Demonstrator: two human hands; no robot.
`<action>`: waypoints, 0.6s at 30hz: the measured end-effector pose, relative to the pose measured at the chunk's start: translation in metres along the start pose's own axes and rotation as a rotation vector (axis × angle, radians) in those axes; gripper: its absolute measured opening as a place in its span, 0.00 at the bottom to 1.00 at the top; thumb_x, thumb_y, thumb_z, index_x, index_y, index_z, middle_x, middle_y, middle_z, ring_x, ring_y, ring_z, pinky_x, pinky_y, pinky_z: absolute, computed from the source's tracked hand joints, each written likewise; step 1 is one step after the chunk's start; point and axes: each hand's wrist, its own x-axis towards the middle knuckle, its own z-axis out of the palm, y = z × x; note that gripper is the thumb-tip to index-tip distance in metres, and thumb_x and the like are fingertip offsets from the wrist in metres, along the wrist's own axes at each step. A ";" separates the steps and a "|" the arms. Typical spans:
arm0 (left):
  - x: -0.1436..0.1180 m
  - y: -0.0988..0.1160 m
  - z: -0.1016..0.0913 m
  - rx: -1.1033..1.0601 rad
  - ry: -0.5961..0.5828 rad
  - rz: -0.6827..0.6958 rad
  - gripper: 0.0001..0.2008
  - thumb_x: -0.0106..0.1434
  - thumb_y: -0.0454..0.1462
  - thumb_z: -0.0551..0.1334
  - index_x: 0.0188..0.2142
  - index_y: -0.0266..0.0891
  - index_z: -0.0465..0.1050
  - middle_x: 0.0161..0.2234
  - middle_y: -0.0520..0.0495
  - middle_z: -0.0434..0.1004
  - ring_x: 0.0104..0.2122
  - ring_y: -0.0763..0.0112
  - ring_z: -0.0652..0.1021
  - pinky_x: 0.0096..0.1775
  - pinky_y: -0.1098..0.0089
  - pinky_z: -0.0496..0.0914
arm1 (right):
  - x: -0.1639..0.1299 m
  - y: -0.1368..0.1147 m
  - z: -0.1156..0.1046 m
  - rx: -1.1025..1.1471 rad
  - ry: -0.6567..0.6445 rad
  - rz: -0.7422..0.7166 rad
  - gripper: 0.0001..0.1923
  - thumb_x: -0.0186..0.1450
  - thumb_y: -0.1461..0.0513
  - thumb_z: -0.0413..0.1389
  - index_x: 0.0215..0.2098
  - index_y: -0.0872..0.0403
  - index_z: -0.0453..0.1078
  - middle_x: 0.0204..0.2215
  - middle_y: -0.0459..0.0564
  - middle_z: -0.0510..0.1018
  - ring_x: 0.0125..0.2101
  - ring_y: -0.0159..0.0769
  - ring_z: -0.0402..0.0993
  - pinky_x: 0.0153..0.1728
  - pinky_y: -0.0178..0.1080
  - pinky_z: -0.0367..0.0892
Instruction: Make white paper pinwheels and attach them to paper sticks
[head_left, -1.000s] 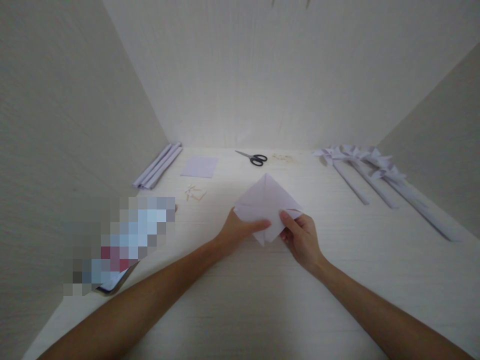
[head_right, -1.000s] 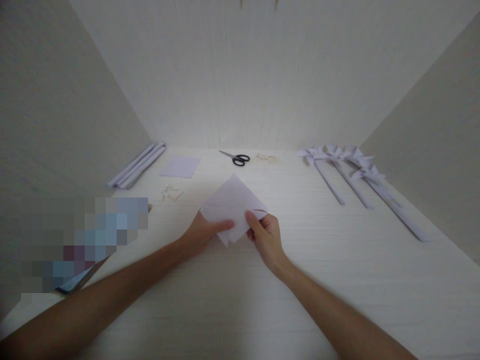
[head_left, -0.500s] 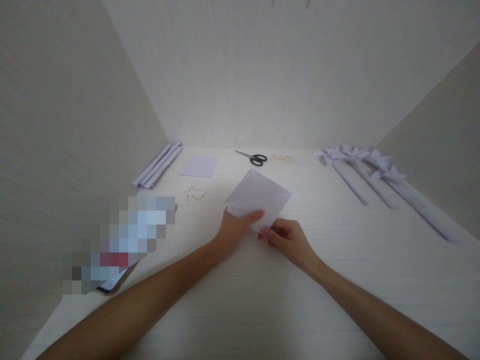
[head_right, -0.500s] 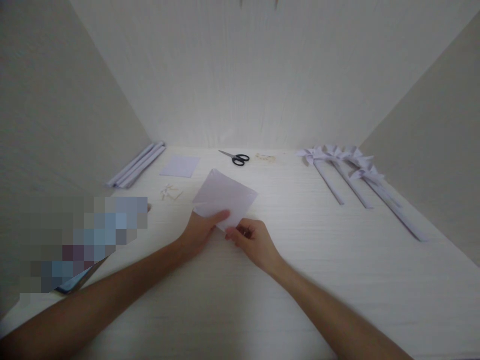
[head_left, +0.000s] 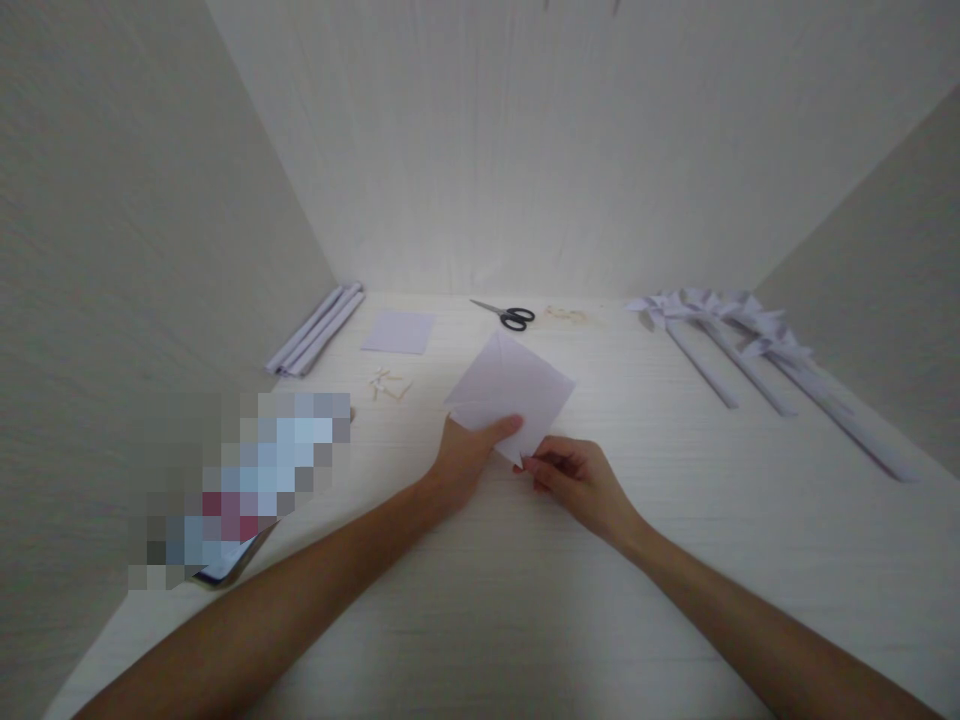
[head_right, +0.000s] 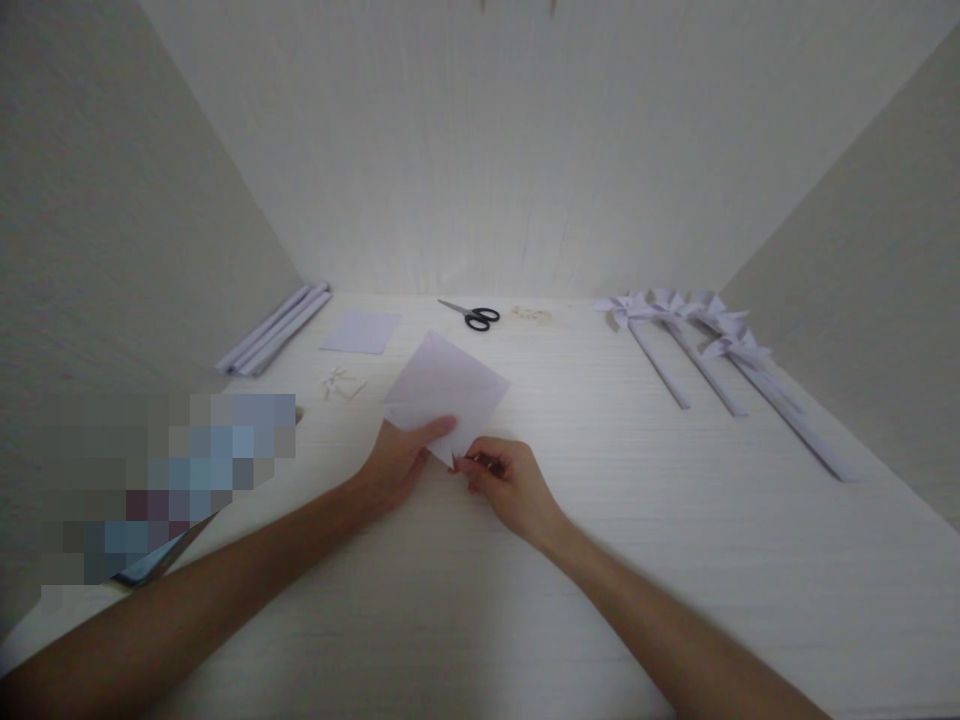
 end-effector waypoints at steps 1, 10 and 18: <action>0.000 0.000 0.000 -0.004 -0.009 -0.004 0.16 0.41 0.36 0.66 0.32 0.34 0.72 0.34 0.45 0.75 0.30 0.70 0.73 0.33 0.69 0.69 | 0.000 -0.001 0.000 0.001 0.002 0.000 0.08 0.55 0.59 0.53 0.24 0.56 0.69 0.16 0.44 0.67 0.18 0.28 0.62 0.20 0.31 0.58; 0.000 0.002 0.000 0.022 0.002 -0.015 0.16 0.41 0.36 0.66 0.32 0.34 0.72 0.35 0.44 0.74 0.32 0.70 0.73 0.35 0.69 0.68 | -0.001 -0.008 0.000 0.097 0.012 0.065 0.10 0.53 0.57 0.54 0.23 0.57 0.68 0.16 0.45 0.69 0.18 0.28 0.63 0.20 0.32 0.59; -0.002 0.002 0.001 0.060 -0.064 -0.006 0.17 0.41 0.37 0.67 0.33 0.33 0.72 0.34 0.43 0.75 0.34 0.67 0.74 0.38 0.66 0.68 | 0.002 -0.001 0.003 -0.010 0.140 0.136 0.12 0.48 0.57 0.58 0.17 0.57 0.65 0.13 0.43 0.66 0.14 0.24 0.57 0.15 0.30 0.51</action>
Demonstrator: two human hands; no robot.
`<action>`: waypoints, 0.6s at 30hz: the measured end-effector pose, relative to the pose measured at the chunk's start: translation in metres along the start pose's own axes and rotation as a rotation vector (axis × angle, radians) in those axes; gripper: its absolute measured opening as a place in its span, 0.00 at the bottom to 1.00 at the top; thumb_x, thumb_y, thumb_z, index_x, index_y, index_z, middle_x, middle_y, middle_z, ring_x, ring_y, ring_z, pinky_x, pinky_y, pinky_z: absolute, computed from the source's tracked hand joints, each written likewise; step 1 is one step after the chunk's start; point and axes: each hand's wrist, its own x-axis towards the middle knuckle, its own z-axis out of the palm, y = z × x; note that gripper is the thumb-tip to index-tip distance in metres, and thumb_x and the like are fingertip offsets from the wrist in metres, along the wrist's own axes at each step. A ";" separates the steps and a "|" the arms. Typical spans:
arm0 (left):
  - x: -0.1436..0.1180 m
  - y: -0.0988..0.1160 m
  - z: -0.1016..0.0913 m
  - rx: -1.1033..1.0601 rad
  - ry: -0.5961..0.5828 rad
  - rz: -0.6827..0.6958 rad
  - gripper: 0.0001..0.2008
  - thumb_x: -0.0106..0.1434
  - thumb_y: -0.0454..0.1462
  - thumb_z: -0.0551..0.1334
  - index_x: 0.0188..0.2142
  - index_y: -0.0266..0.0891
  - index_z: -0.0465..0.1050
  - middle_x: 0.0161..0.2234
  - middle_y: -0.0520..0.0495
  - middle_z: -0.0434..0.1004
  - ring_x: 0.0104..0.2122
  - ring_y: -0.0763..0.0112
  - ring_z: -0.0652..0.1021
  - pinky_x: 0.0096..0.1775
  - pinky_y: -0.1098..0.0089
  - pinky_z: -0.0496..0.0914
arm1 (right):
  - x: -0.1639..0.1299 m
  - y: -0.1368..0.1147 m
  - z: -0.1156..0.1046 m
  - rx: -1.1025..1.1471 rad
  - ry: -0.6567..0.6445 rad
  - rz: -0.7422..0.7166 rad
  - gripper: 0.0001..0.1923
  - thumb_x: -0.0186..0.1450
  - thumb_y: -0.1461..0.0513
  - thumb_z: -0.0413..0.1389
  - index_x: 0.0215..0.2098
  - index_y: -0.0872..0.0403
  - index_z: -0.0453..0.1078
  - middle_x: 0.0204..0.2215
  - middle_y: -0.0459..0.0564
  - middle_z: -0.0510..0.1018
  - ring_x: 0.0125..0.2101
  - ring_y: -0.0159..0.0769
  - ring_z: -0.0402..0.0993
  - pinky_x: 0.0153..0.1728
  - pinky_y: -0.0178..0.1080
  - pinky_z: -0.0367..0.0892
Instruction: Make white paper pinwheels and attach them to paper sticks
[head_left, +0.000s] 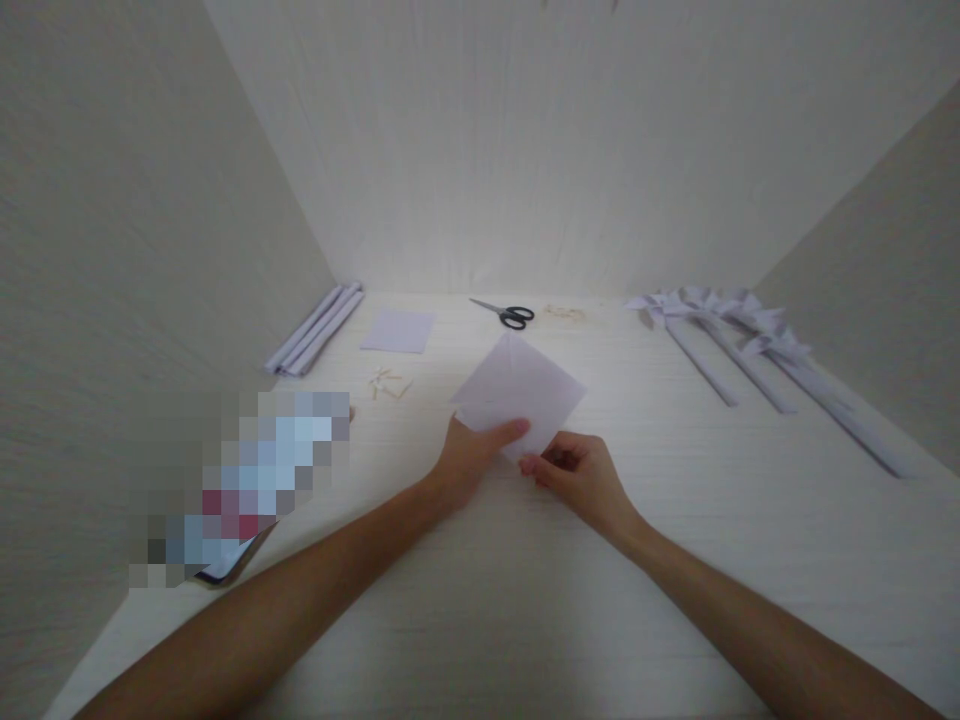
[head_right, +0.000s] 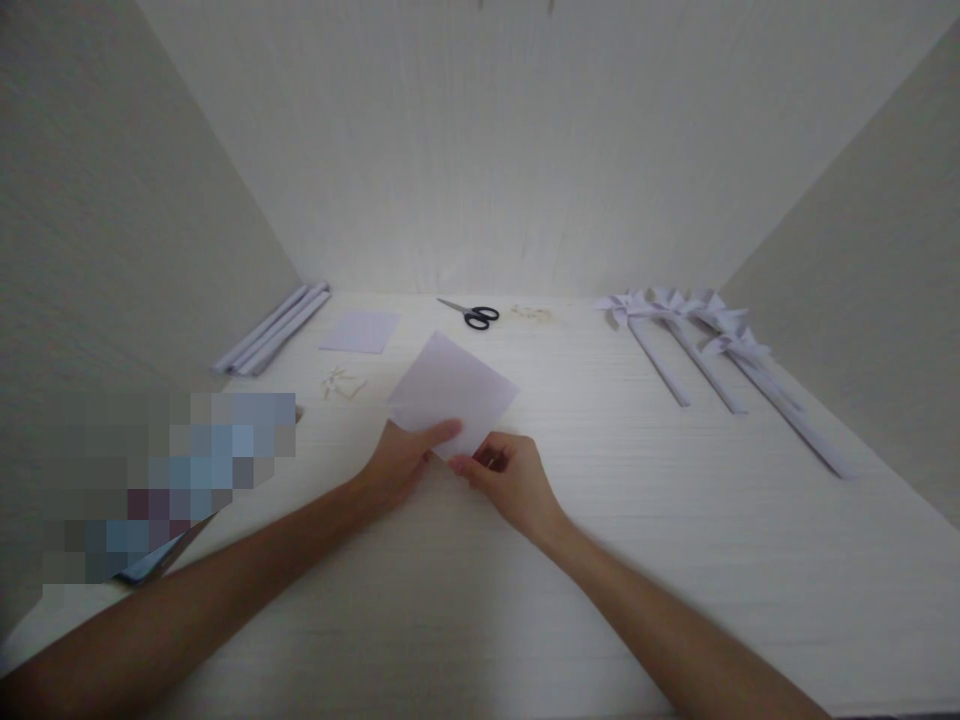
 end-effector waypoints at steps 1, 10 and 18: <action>0.000 0.000 0.000 0.004 0.001 -0.002 0.17 0.41 0.37 0.67 0.33 0.33 0.72 0.34 0.43 0.75 0.34 0.67 0.74 0.39 0.66 0.67 | 0.000 0.000 0.000 -0.003 -0.001 0.002 0.12 0.48 0.57 0.58 0.17 0.57 0.65 0.12 0.42 0.66 0.14 0.24 0.57 0.15 0.30 0.51; -0.001 0.003 0.001 0.005 -0.031 0.010 0.18 0.42 0.36 0.66 0.35 0.34 0.72 0.36 0.43 0.75 0.35 0.67 0.74 0.41 0.64 0.67 | 0.001 -0.001 0.001 -0.001 -0.049 -0.055 0.12 0.51 0.56 0.55 0.19 0.56 0.62 0.14 0.41 0.61 0.15 0.23 0.51 0.15 0.30 0.47; 0.000 -0.002 0.000 0.029 -0.053 0.021 0.18 0.42 0.36 0.66 0.35 0.34 0.72 0.36 0.43 0.75 0.35 0.68 0.74 0.41 0.65 0.67 | 0.001 -0.003 0.001 -0.021 -0.063 -0.079 0.12 0.51 0.56 0.54 0.18 0.56 0.61 0.13 0.40 0.57 0.15 0.23 0.49 0.15 0.31 0.46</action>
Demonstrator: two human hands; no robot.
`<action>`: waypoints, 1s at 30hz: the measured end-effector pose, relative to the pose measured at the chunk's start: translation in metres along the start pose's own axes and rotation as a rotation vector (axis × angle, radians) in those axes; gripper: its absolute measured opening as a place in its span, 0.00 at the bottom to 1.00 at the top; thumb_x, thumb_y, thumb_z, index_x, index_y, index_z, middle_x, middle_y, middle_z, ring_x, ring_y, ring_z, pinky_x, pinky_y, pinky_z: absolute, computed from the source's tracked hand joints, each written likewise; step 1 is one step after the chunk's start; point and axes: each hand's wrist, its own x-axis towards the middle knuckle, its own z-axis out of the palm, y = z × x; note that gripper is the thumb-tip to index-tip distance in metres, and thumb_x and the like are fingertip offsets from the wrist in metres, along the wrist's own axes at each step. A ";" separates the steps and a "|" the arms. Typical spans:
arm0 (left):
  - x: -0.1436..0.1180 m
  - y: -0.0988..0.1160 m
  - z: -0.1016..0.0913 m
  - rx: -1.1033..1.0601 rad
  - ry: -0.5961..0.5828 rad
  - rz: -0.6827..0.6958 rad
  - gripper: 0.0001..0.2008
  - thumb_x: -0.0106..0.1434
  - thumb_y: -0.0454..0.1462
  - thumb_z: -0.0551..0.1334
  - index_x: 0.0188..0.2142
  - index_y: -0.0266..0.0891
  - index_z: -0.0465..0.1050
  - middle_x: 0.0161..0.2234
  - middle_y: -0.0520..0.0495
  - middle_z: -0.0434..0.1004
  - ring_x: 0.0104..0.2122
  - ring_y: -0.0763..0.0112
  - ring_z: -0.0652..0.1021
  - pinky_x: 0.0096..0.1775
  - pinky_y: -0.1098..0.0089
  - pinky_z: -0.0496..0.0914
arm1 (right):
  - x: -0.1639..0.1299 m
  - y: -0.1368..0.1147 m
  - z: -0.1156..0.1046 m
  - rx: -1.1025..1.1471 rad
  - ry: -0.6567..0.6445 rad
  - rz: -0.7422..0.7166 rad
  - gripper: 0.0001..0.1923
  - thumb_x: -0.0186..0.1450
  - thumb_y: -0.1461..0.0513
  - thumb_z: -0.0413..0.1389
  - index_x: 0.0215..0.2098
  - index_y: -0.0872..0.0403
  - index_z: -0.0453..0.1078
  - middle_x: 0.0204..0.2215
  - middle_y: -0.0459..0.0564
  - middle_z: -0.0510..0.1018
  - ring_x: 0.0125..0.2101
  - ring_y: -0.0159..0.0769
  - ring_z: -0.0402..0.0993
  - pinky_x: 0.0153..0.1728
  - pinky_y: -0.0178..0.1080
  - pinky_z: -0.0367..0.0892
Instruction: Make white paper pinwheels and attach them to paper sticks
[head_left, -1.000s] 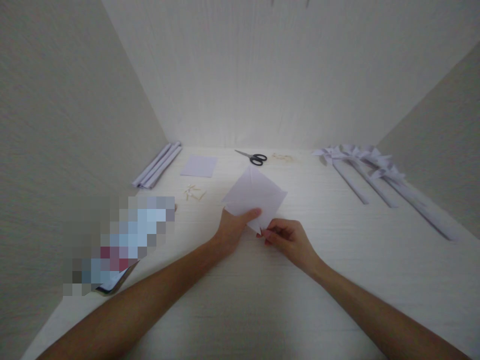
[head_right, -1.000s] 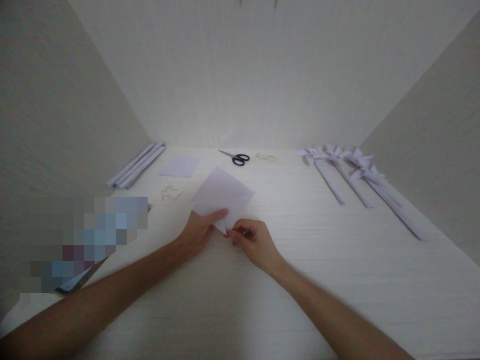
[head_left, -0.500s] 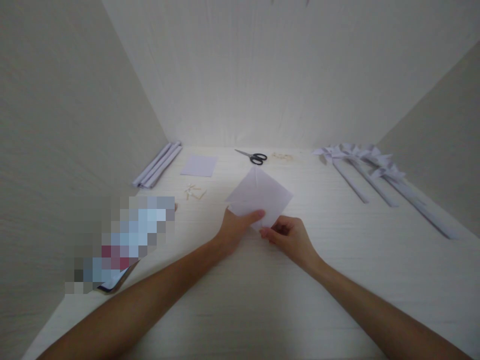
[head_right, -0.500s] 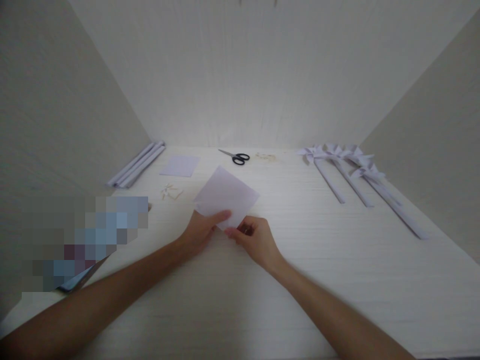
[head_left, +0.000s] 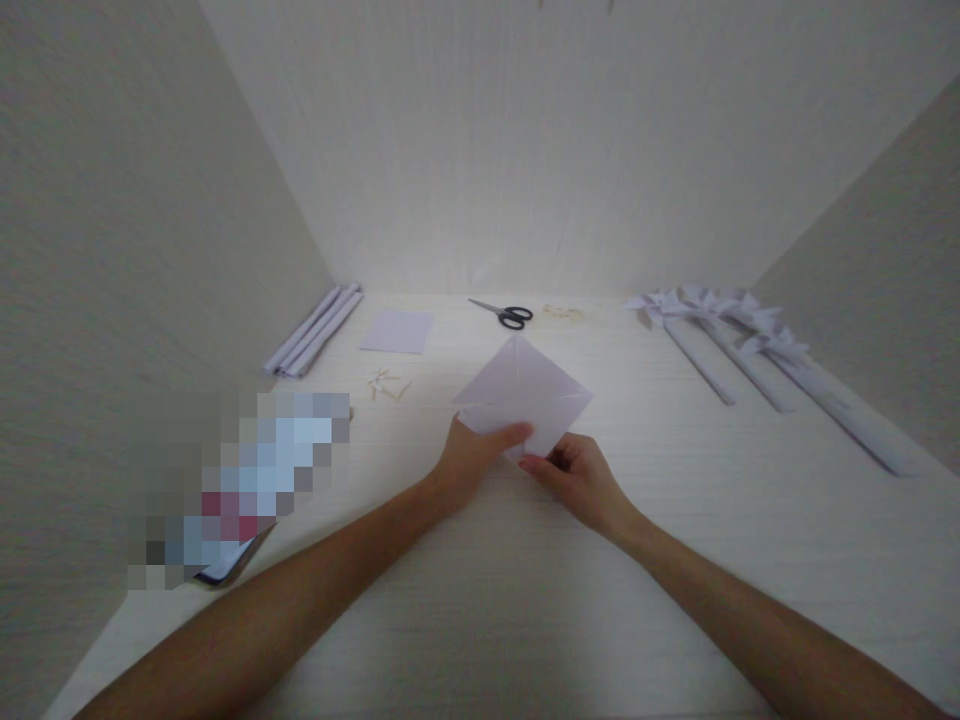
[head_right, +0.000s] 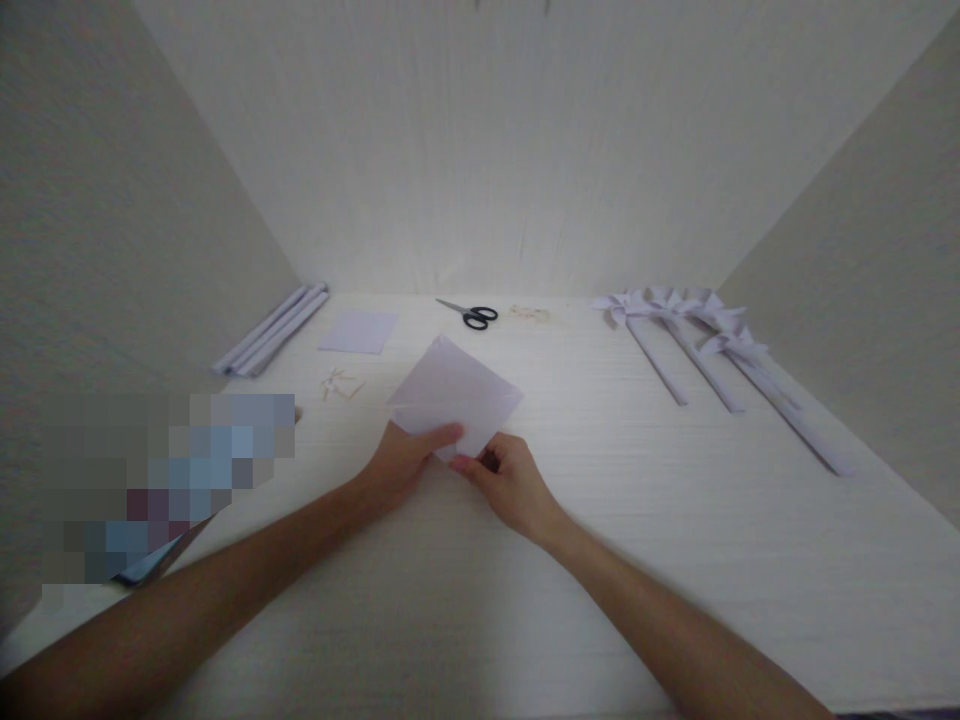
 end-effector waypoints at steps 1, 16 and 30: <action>0.000 0.000 0.000 0.001 -0.001 0.004 0.17 0.42 0.36 0.66 0.35 0.34 0.72 0.36 0.43 0.75 0.35 0.68 0.74 0.41 0.65 0.67 | 0.000 0.000 0.000 0.001 0.001 0.007 0.12 0.51 0.56 0.54 0.18 0.56 0.61 0.13 0.39 0.57 0.15 0.23 0.49 0.15 0.31 0.46; 0.001 0.002 -0.002 -0.051 -0.008 -0.064 0.16 0.41 0.37 0.67 0.32 0.33 0.73 0.33 0.44 0.76 0.32 0.68 0.75 0.38 0.67 0.68 | 0.001 0.007 -0.001 -0.038 -0.007 0.005 0.15 0.52 0.55 0.54 0.17 0.58 0.66 0.12 0.43 0.64 0.14 0.24 0.52 0.14 0.31 0.47; 0.008 0.000 -0.007 -0.037 0.014 -0.054 0.11 0.43 0.37 0.66 0.26 0.32 0.72 0.24 0.47 0.75 0.26 0.70 0.74 0.34 0.67 0.68 | 0.009 0.005 -0.008 0.454 0.375 0.023 0.11 0.52 0.58 0.57 0.20 0.55 0.60 0.09 0.37 0.60 0.10 0.21 0.51 0.11 0.27 0.44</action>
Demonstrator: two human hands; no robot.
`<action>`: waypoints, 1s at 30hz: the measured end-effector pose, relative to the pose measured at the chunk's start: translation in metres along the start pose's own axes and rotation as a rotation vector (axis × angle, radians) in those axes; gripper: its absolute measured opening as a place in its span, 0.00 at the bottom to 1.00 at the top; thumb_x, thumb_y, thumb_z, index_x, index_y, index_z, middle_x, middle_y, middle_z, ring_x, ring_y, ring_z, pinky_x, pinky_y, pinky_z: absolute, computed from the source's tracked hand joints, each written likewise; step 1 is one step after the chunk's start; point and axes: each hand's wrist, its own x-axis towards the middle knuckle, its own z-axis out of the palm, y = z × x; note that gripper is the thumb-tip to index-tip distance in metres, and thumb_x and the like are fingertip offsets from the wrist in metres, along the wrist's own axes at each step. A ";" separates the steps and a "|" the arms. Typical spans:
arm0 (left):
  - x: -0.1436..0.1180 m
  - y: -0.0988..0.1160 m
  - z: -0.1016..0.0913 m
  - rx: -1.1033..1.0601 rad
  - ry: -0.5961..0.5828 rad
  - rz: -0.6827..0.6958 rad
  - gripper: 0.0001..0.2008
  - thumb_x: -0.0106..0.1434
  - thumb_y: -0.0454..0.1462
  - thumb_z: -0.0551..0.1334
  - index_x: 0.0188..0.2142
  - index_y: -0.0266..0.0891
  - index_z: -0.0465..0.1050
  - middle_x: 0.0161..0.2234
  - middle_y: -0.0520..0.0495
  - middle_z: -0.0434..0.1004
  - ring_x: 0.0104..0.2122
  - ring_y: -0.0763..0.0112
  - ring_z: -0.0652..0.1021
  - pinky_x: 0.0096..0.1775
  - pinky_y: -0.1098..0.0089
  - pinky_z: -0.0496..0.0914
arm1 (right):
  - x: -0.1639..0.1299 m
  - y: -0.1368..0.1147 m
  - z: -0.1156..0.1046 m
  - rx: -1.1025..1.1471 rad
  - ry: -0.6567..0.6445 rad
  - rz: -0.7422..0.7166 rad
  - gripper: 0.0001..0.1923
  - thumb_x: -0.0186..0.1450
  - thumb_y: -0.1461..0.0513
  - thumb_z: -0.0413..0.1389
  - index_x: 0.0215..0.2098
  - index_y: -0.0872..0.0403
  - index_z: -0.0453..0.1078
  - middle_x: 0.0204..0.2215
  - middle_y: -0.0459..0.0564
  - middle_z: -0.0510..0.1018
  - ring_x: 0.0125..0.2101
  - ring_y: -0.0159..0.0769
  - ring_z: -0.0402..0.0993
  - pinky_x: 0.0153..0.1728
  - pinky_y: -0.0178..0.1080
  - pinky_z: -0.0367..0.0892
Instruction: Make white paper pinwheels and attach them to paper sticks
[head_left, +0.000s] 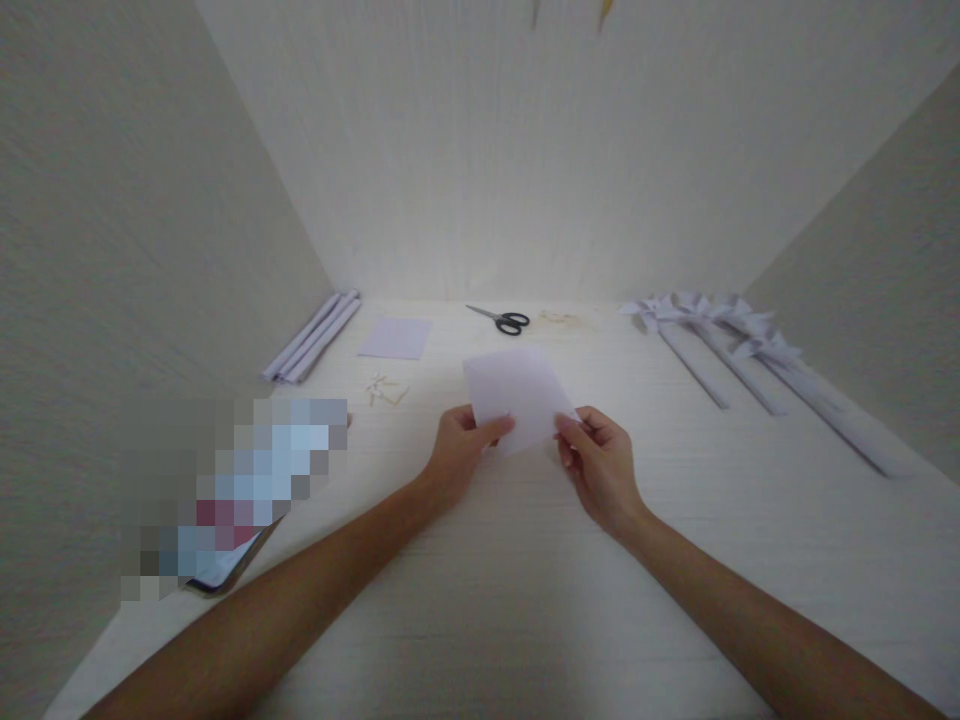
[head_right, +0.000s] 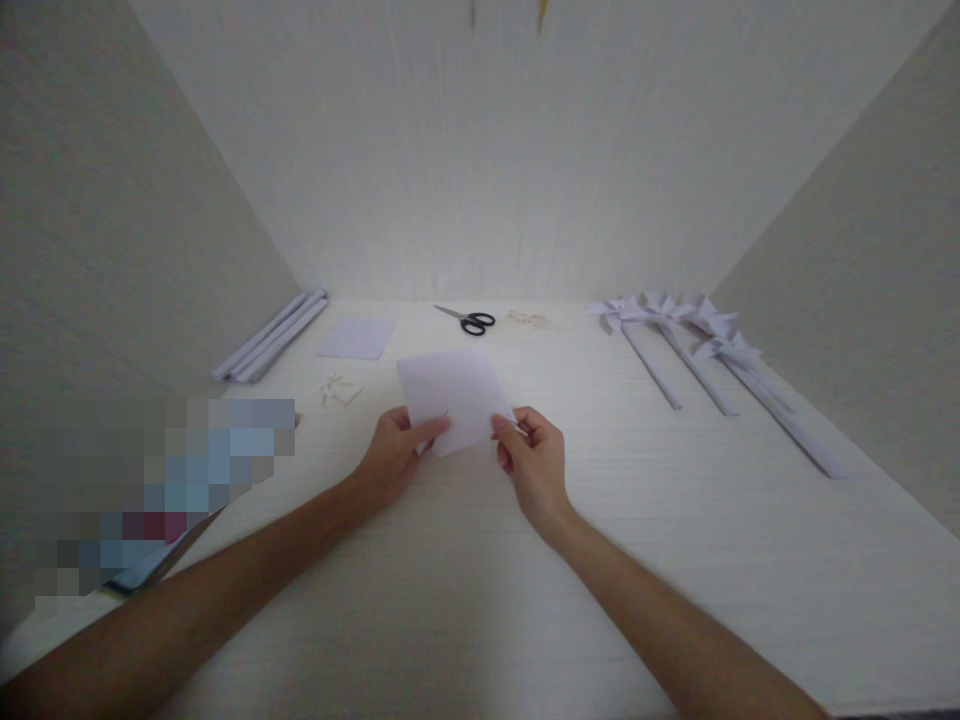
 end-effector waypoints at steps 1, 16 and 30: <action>-0.002 0.001 0.001 0.054 -0.028 0.008 0.11 0.42 0.36 0.66 0.27 0.32 0.72 0.25 0.46 0.75 0.27 0.69 0.74 0.34 0.66 0.68 | 0.002 0.000 -0.001 0.033 0.026 -0.015 0.11 0.52 0.58 0.57 0.20 0.55 0.60 0.09 0.37 0.59 0.10 0.21 0.50 0.11 0.27 0.43; -0.011 0.009 0.008 0.234 -0.044 0.082 0.07 0.48 0.39 0.62 0.19 0.37 0.70 0.21 0.50 0.73 0.26 0.70 0.73 0.35 0.68 0.67 | -0.005 -0.002 0.002 -0.344 -0.332 -0.007 0.17 0.56 0.52 0.52 0.18 0.57 0.65 0.10 0.40 0.60 0.12 0.22 0.52 0.13 0.29 0.45; -0.009 0.011 0.009 0.129 0.187 0.041 0.09 0.43 0.35 0.64 0.27 0.37 0.71 0.34 0.45 0.75 0.35 0.67 0.73 0.42 0.65 0.65 | -0.005 0.002 0.000 -0.370 -0.420 0.028 0.09 0.51 0.57 0.56 0.21 0.55 0.64 0.14 0.40 0.61 0.15 0.24 0.52 0.16 0.31 0.46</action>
